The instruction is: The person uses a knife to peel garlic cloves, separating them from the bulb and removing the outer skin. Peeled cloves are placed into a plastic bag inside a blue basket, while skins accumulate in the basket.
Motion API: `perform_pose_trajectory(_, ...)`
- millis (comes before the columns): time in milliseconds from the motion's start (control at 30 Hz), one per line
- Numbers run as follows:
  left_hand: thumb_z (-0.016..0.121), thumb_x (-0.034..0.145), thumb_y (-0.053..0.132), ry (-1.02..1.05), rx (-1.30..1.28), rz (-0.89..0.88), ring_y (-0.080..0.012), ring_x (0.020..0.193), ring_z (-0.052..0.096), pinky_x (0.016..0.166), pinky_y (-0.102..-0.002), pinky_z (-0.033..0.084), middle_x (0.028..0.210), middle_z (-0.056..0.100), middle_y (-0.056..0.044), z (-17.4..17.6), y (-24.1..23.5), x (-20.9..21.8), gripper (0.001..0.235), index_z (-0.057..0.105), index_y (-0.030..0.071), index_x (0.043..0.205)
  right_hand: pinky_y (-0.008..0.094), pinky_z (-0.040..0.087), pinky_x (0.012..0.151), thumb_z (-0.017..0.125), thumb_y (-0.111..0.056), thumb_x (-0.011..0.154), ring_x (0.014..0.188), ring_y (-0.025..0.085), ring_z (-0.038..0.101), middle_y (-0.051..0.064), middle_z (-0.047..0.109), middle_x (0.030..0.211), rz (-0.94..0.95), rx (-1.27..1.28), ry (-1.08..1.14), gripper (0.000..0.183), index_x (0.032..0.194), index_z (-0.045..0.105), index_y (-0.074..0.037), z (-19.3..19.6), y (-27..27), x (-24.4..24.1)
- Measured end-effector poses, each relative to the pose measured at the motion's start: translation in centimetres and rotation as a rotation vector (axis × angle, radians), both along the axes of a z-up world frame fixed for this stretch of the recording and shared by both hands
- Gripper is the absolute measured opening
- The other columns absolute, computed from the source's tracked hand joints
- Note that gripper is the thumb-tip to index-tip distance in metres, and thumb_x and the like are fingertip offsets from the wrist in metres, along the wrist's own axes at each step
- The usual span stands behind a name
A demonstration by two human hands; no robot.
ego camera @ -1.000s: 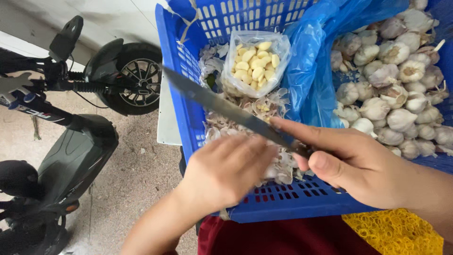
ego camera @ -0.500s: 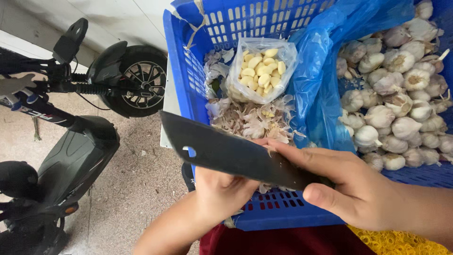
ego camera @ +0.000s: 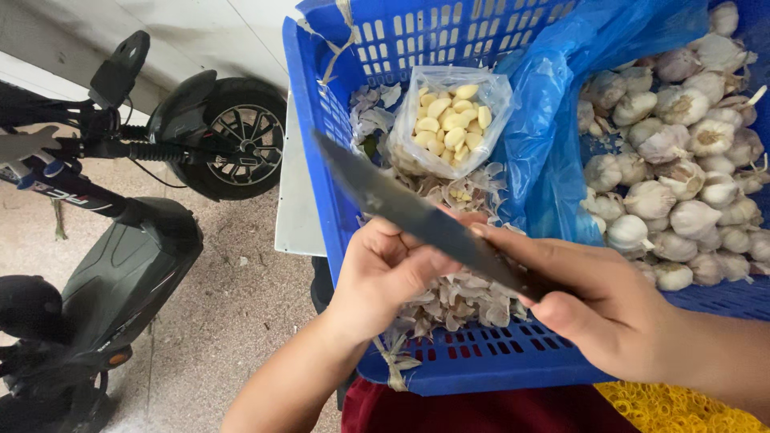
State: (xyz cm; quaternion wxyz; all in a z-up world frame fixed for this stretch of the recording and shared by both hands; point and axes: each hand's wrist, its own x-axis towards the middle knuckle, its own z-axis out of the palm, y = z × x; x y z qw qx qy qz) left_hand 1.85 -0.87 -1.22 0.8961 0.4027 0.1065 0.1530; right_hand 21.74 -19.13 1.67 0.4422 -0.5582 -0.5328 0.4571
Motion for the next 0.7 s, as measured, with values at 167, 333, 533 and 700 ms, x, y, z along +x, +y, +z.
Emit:
perform_pose_trajectory(167,0.065,0.102,-0.004,0.080,0.041,0.108,-0.0241,0.111,0.072,0.097,-0.035,0.060,0.125,0.070,-0.021,-0.4,-0.3,0.0,0.023,0.063,-0.004,0.125,0.022,0.049,0.056,0.049,-0.046,0.108,0.069,0.007,0.052,0.004,0.063,0.099,-0.042,-0.025,0.137,0.075,0.164,0.035,0.001,-0.4,-0.5,0.0)
perform_pose_trajectory(333,0.073,0.095,0.000,0.019,-0.003,0.174,-0.0182,0.086,0.070,0.072,-0.030,0.060,0.111,0.069,-0.011,-0.8,-0.1,0.2,0.028,0.063,-0.004,0.121,0.028,0.048,0.062,0.052,-0.046,0.104,0.069,0.011,0.054,0.003,0.059,0.103,-0.048,-0.117,0.003,0.079,0.168,0.030,-0.004,-0.8,-0.9,0.5)
perform_pose_trajectory(533,0.075,0.100,0.008,-0.004,-0.091,0.071,-0.0174,0.075,0.068,0.059,-0.025,0.054,0.104,0.071,-0.017,-1.2,-0.7,0.1,0.028,0.063,-0.003,0.124,0.042,0.047,0.103,0.048,-0.040,0.108,0.127,0.033,0.061,0.023,0.059,0.143,0.031,0.187,-0.229,0.066,0.154,0.036,0.006,-0.4,0.6,-0.8)
perform_pose_trajectory(700,0.079,0.093,0.007,-0.008,-0.142,0.084,-0.0186,0.079,0.072,0.063,-0.028,0.059,0.109,0.073,-0.011,-1.3,-0.5,0.0,0.032,0.064,-0.002,0.120,0.039,0.049,0.102,0.039,-0.043,0.111,0.127,0.031,0.064,0.023,0.057,0.145,0.012,0.164,-0.175,0.064,0.151,0.038,0.007,0.3,1.2,-1.0)
